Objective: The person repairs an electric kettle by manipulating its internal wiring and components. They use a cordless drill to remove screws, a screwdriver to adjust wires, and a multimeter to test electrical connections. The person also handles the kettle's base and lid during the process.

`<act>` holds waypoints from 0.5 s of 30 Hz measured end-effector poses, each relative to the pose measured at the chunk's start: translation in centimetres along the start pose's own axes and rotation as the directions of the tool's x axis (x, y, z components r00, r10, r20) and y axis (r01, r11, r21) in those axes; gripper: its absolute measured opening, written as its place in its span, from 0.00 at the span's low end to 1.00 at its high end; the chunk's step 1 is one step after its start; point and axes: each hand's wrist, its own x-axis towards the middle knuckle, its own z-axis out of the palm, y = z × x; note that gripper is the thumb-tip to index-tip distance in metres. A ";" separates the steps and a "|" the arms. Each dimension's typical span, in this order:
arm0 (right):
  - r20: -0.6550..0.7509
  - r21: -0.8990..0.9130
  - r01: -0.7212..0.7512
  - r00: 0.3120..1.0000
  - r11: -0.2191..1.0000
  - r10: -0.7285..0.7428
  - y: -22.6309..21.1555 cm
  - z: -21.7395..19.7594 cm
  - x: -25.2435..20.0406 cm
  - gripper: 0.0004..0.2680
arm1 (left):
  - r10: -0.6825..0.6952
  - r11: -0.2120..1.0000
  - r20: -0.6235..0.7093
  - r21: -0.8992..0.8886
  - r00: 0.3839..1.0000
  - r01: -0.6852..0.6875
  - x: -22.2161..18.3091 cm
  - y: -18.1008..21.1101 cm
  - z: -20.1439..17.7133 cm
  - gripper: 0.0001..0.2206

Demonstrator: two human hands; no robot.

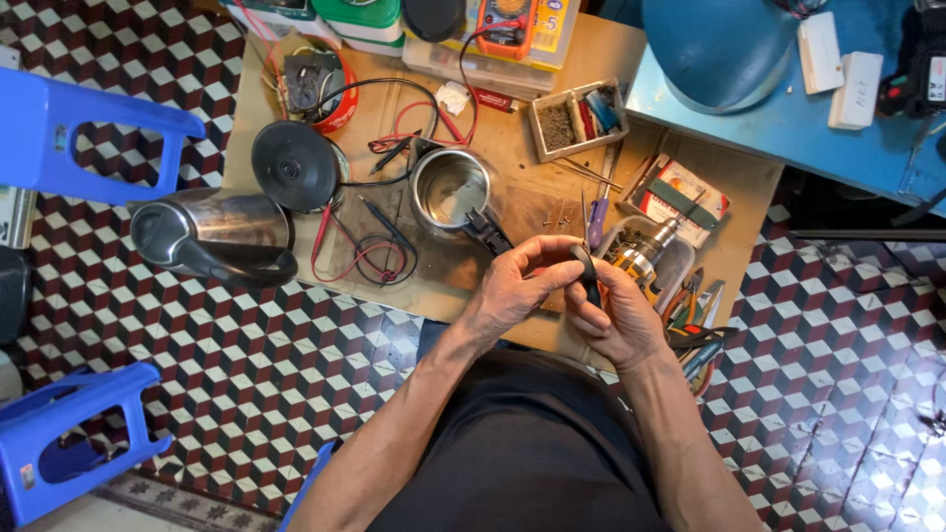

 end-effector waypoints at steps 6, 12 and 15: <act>-0.144 -0.173 -0.160 0.980 0.972 0.136 1.3 2.1 0.0 0.10 | -0.063 0.950 -0.180 -0.311 0.982 0.004 -3.1 -2.2 -0.9 0.15; -0.150 -0.861 0.061 0.918 0.506 -0.366 4.8 4.5 -0.1 0.12 | -0.070 0.982 -0.472 -0.189 0.879 -0.023 -5.1 -3.5 -2.9 0.16; 0.155 -0.974 0.216 0.861 0.073 -0.485 5.6 5.1 0.2 0.12 | -0.070 0.993 -0.474 -0.121 0.878 0.014 -5.0 -3.3 -2.9 0.15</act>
